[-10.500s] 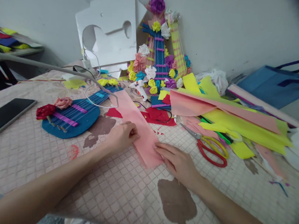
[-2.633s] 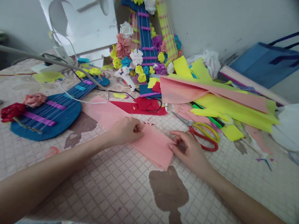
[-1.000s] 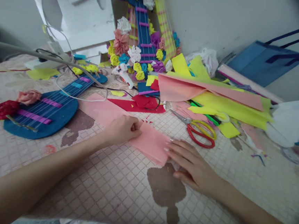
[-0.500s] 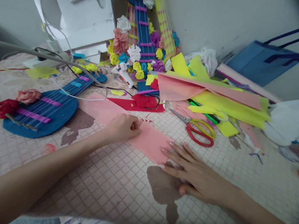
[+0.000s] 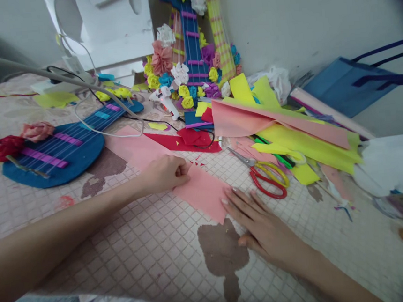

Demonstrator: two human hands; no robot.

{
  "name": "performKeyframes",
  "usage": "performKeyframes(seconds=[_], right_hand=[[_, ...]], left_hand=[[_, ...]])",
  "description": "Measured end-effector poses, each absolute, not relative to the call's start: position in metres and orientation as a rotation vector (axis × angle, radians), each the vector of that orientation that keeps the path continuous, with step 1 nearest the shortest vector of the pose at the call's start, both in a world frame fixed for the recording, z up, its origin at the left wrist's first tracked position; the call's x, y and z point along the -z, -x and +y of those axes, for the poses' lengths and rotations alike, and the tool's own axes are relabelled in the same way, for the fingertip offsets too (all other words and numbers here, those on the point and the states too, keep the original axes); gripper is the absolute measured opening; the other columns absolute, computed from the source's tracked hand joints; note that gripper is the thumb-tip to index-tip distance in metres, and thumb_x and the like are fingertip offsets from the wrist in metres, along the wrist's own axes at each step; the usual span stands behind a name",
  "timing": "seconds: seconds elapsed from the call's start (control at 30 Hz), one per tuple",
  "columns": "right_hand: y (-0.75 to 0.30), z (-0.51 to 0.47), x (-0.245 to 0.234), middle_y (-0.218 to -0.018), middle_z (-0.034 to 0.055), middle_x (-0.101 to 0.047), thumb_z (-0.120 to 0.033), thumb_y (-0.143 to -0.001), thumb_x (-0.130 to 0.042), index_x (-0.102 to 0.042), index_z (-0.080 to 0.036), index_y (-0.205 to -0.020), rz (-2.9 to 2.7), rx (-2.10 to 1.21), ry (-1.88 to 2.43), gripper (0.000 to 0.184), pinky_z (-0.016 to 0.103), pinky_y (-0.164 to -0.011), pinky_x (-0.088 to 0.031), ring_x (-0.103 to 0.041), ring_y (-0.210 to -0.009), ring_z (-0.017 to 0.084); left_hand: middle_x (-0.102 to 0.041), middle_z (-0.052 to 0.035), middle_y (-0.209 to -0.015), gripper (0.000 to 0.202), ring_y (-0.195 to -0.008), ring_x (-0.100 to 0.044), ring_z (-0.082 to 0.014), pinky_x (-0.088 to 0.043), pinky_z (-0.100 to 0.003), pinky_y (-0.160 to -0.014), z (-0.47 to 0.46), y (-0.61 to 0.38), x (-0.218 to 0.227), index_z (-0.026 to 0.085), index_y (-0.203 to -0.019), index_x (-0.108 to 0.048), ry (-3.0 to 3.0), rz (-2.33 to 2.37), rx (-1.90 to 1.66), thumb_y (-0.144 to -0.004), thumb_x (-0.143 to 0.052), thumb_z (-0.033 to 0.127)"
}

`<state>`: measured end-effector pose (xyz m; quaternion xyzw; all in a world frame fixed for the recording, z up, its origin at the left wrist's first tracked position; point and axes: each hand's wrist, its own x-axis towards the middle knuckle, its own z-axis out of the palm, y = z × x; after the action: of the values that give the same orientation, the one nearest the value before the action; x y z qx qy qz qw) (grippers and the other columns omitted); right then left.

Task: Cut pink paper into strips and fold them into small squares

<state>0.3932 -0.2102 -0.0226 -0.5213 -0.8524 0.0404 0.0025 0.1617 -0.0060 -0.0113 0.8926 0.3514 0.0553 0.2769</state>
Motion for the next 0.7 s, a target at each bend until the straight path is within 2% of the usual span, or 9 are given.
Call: performKeyframes(seconds=[0.2,0.37,0.47,0.6,0.7], right_hand=[[-0.393,-0.214,0.023,-0.156,0.0114,-0.011,-0.043,-0.096,-0.034,-0.006,-0.014,-0.15,-2.545,-0.124,1.767,0.067,0.052,-0.113,-0.02,-0.008,-0.143,0.026],[-0.386,-0.211,0.019,-0.157,0.0112,-0.009,-0.056,-0.091,-0.038,-0.012,-0.02,-0.15,-2.624,-0.138,1.591,0.074,0.06,-0.11,-0.018,-0.003,-0.143,0.032],[-0.379,-0.209,0.017,-0.156,0.0087,-0.011,-0.058,-0.088,-0.043,-0.012,-0.024,-0.149,-2.721,-0.171,1.489,0.076,0.062,-0.11,-0.015,-0.004,-0.143,0.032],[-0.375,-0.208,0.017,-0.157,0.0061,-0.007,-0.047,-0.09,-0.048,-0.014,-0.028,-0.148,-2.785,-0.232,1.501,0.07,0.061,-0.11,-0.016,-0.006,-0.143,0.029],[-0.375,-0.208,0.018,-0.157,0.0057,-0.004,-0.046,-0.09,-0.05,-0.013,-0.028,-0.148,-2.788,-0.244,1.508,0.071,0.061,-0.11,-0.016,-0.006,-0.143,0.029]], left_hand=[[-0.058,0.0023,-0.061,0.02,-0.055,-0.048,-0.0109,-0.029,-0.024,-0.051,-0.007,-0.163,0.009,0.017,-0.062,-0.05,-2.408,0.966,-0.154,-0.073,-0.054,0.034],[-0.057,0.0026,-0.06,0.021,-0.054,-0.048,-0.0106,-0.029,-0.024,-0.051,-0.006,-0.162,0.011,0.017,-0.062,-0.049,-2.423,0.949,-0.158,-0.073,-0.054,0.033],[-0.058,0.0026,-0.061,0.02,-0.054,-0.049,-0.0109,-0.03,-0.024,-0.051,-0.007,-0.162,0.012,0.017,-0.063,-0.05,-2.437,0.941,-0.151,-0.074,-0.054,0.033],[-0.063,0.0015,-0.07,0.016,-0.062,-0.055,-0.014,-0.032,-0.024,-0.053,-0.01,-0.161,0.008,0.019,-0.081,-0.055,-2.45,1.018,-0.18,-0.073,-0.057,0.033],[-0.065,0.0001,-0.074,0.02,-0.066,-0.057,-0.0164,-0.032,-0.024,-0.053,-0.009,-0.155,0.0,0.018,-0.092,-0.055,-2.489,1.141,-0.18,-0.074,-0.056,0.028]])
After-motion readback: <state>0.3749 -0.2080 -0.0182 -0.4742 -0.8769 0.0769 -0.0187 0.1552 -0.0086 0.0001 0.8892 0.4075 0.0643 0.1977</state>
